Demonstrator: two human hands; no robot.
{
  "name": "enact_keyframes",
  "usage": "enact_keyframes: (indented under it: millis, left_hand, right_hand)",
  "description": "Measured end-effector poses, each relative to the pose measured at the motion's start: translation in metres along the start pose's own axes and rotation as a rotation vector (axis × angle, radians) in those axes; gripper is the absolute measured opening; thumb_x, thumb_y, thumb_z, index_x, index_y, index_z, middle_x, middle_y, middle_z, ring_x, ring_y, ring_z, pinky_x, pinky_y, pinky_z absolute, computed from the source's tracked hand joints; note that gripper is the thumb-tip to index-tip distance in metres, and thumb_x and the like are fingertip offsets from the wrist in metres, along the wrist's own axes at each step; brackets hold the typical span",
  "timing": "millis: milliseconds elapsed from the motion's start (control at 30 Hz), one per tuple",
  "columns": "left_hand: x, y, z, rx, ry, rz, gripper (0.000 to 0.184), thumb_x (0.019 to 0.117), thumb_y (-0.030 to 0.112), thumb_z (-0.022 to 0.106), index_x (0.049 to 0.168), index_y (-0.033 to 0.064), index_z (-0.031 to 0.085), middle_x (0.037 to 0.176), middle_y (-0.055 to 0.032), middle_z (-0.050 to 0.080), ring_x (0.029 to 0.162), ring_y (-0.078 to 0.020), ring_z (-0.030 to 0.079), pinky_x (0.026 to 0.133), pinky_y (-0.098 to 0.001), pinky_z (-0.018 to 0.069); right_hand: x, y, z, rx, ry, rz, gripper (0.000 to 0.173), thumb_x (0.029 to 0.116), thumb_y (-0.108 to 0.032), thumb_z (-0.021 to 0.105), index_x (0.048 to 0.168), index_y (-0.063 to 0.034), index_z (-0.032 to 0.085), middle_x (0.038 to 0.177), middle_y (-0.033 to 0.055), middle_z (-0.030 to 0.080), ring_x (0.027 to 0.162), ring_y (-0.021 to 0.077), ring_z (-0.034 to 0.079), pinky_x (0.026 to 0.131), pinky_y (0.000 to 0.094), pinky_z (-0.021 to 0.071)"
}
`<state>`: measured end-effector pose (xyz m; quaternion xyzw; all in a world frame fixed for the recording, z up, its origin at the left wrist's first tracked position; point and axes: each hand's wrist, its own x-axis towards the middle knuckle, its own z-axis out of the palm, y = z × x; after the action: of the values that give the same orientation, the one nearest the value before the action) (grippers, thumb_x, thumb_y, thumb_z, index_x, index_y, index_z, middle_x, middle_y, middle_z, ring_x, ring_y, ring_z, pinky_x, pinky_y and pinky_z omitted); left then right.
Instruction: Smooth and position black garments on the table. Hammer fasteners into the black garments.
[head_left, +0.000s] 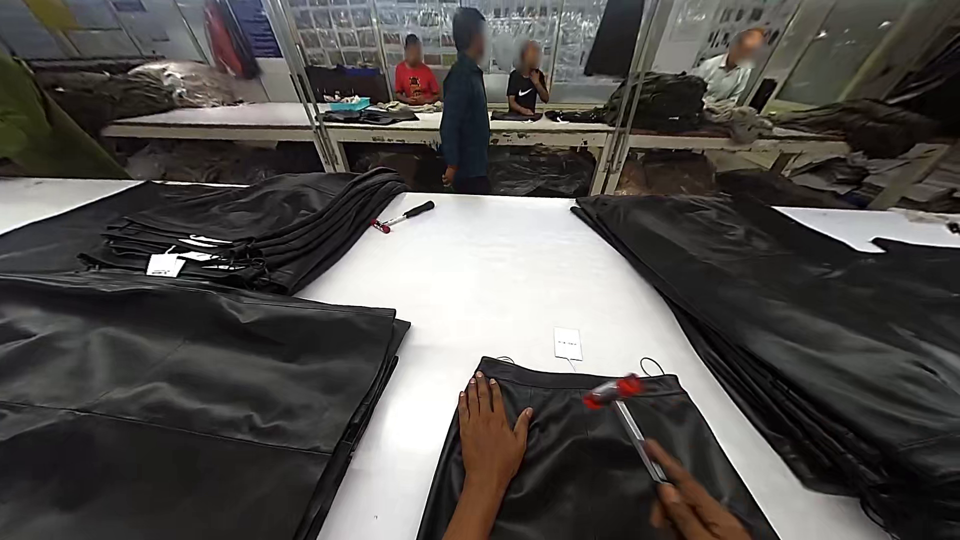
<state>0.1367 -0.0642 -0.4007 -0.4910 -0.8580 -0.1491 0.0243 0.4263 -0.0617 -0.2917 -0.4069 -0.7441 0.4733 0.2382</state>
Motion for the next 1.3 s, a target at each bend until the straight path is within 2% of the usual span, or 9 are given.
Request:
enact_keyframes:
  millis: [167, 267, 400, 567, 733, 867, 1000, 1133, 1300]
  left_hand:
    - [0.001, 0.002, -0.003, -0.024, -0.013, -0.015, 0.093, 0.0964, 0.074, 0.024, 0.153, 0.0043, 0.046, 0.164, -0.0194, 0.035, 0.153, -0.0345, 0.030, 0.126, -0.0538, 0.0174]
    - [0.002, 0.003, -0.003, -0.036, -0.001, -0.022, 0.092, 0.0965, 0.073, 0.026, 0.152, 0.0038, 0.047, 0.163, -0.0189, 0.036, 0.153, -0.0345, 0.032, 0.125, -0.0538, 0.0185]
    - [0.000, 0.004, -0.002, -0.056, -0.001, -0.019, 0.087, 0.0980, 0.067, 0.029, 0.152, 0.0018, 0.046, 0.162, -0.0203, 0.037, 0.152, -0.0359, 0.032, 0.125, -0.0542, 0.0183]
    - [0.002, 0.003, 0.001, -0.046, 0.061, -0.024, 0.087, 0.0963, 0.069, 0.031, 0.150, 0.0022, 0.050, 0.160, -0.0201, 0.040, 0.151, -0.0345, 0.036, 0.124, -0.0527, 0.0223]
    - [-0.002, 0.004, 0.002, -0.049, 0.035, -0.016, 0.085, 0.0979, 0.065, 0.030, 0.151, 0.0006, 0.048, 0.161, -0.0200, 0.039, 0.151, -0.0348, 0.034, 0.125, -0.0534, 0.0200]
    - [0.002, 0.004, 0.000, -0.035, 0.059, -0.024, 0.086, 0.0969, 0.066, 0.032, 0.149, 0.0008, 0.050, 0.160, -0.0205, 0.041, 0.150, -0.0346, 0.036, 0.124, -0.0535, 0.0226]
    - [-0.004, 0.005, 0.002, -0.052, 0.049, -0.016, 0.082, 0.0995, 0.061, 0.027, 0.150, -0.0001, 0.048, 0.161, -0.0200, 0.040, 0.150, -0.0348, 0.036, 0.124, -0.0531, 0.0210]
    - [0.000, 0.005, 0.003, -0.043, 0.073, -0.017, 0.084, 0.0981, 0.062, 0.029, 0.149, -0.0011, 0.050, 0.160, -0.0208, 0.041, 0.149, -0.0356, 0.038, 0.124, -0.0539, 0.0229]
    - [-0.001, 0.003, 0.001, -0.035, 0.055, -0.008, 0.073, 0.1010, 0.051, 0.030, 0.150, -0.0006, 0.049, 0.160, -0.0210, 0.041, 0.149, -0.0357, 0.038, 0.124, -0.0533, 0.0233]
  right_hand:
    - [0.082, -0.038, 0.062, -0.183, 0.142, -0.446, 0.048, 0.1108, -0.028, 0.038, 0.155, -0.0114, 0.045, 0.086, 0.0006, 0.066, 0.060, 0.0087, 0.056, 0.054, 0.0275, 0.0525]
    - [0.121, -0.037, 0.094, -0.323, 0.272, -0.518, 0.048, 0.1094, -0.029, 0.038, 0.155, -0.0179, 0.048, 0.084, -0.0003, 0.065, 0.065, 0.0101, 0.058, 0.060, 0.0304, 0.0541]
    - [0.165, -0.009, 0.114, -0.633, -0.069, -0.161, 0.050, 0.1097, -0.029, 0.035, 0.159, -0.0304, 0.039, 0.103, 0.0143, 0.073, 0.091, 0.0334, 0.070, 0.083, 0.0548, 0.0547]
    - [0.162, -0.018, 0.116, -0.416, 0.257, -0.392, 0.049, 0.1080, -0.025, 0.037, 0.155, -0.0177, 0.047, 0.088, 0.0042, 0.071, 0.065, 0.0146, 0.061, 0.066, 0.0369, 0.0552]
    - [0.158, -0.010, 0.115, -0.590, -0.056, -0.115, 0.050, 0.1100, -0.032, 0.034, 0.159, -0.0292, 0.039, 0.100, 0.0135, 0.074, 0.087, 0.0327, 0.070, 0.082, 0.0543, 0.0540]
    - [0.152, -0.011, 0.126, -0.456, 0.278, -0.410, 0.049, 0.1076, -0.025, 0.036, 0.154, -0.0154, 0.049, 0.093, 0.0070, 0.073, 0.067, 0.0172, 0.064, 0.066, 0.0382, 0.0563]
    - [0.159, -0.014, 0.118, -0.614, -0.116, -0.063, 0.051, 0.1104, -0.033, 0.032, 0.161, -0.0313, 0.034, 0.100, 0.0148, 0.073, 0.088, 0.0342, 0.070, 0.082, 0.0545, 0.0537]
    - [0.153, -0.010, 0.129, -0.458, 0.245, -0.371, 0.050, 0.1078, -0.026, 0.036, 0.155, -0.0165, 0.047, 0.091, 0.0078, 0.074, 0.070, 0.0203, 0.068, 0.069, 0.0422, 0.0581]
    - [0.169, -0.020, 0.121, -0.654, -0.240, 0.068, 0.054, 0.1108, -0.035, 0.029, 0.164, -0.0352, 0.023, 0.105, 0.0160, 0.073, 0.094, 0.0361, 0.069, 0.086, 0.0544, 0.0526]
